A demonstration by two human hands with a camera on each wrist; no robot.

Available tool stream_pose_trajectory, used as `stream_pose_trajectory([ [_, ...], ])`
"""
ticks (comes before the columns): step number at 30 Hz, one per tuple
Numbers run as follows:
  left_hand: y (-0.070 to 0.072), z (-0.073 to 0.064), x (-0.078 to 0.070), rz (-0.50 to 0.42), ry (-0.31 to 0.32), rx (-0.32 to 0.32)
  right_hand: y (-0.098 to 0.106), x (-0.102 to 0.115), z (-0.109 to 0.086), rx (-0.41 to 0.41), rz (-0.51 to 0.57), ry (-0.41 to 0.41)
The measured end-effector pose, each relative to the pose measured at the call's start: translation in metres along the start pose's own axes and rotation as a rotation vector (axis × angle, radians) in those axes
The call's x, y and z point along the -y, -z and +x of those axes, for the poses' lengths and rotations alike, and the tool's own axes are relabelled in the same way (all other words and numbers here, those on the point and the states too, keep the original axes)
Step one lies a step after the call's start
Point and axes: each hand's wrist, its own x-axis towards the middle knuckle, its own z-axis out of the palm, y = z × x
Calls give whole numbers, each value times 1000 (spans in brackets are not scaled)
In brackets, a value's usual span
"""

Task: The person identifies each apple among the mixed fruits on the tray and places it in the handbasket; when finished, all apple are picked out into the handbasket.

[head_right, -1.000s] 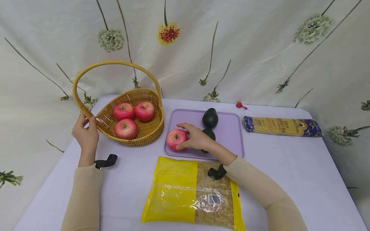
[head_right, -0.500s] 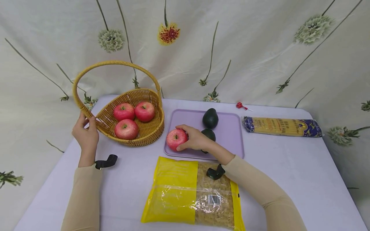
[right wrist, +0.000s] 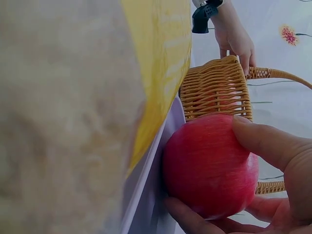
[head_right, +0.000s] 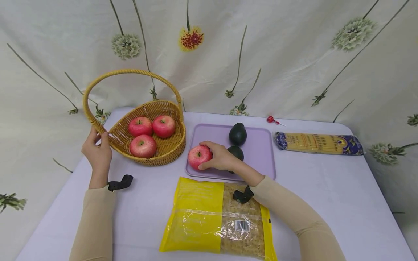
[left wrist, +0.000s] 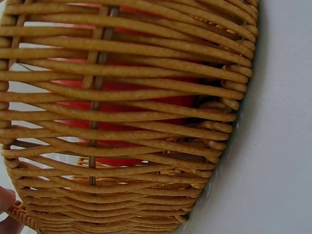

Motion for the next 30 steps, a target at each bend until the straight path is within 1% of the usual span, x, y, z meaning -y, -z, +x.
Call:
stream_pose_trajectory([
  [5,-1,0,-1,6,-8,3,7,1,-1,-2,-3,-10],
  [11,-2,0,-1,10,10,6,25,13,-4,-30,-7,11],
  [15,-2,0,-2,5,21,9,36,25,-3,-58,50,28],
  [19,-1,-1,-2,4,17,12,43,38,2,-85,117,61],
  [22,-1,-1,-2,3,12,9,44,50,9,-97,152,93],
  [25,-1,0,-1,8,13,6,40,61,17,-111,190,121],
  [30,0,0,0,5,18,9,28,75,34,-158,235,131],
])
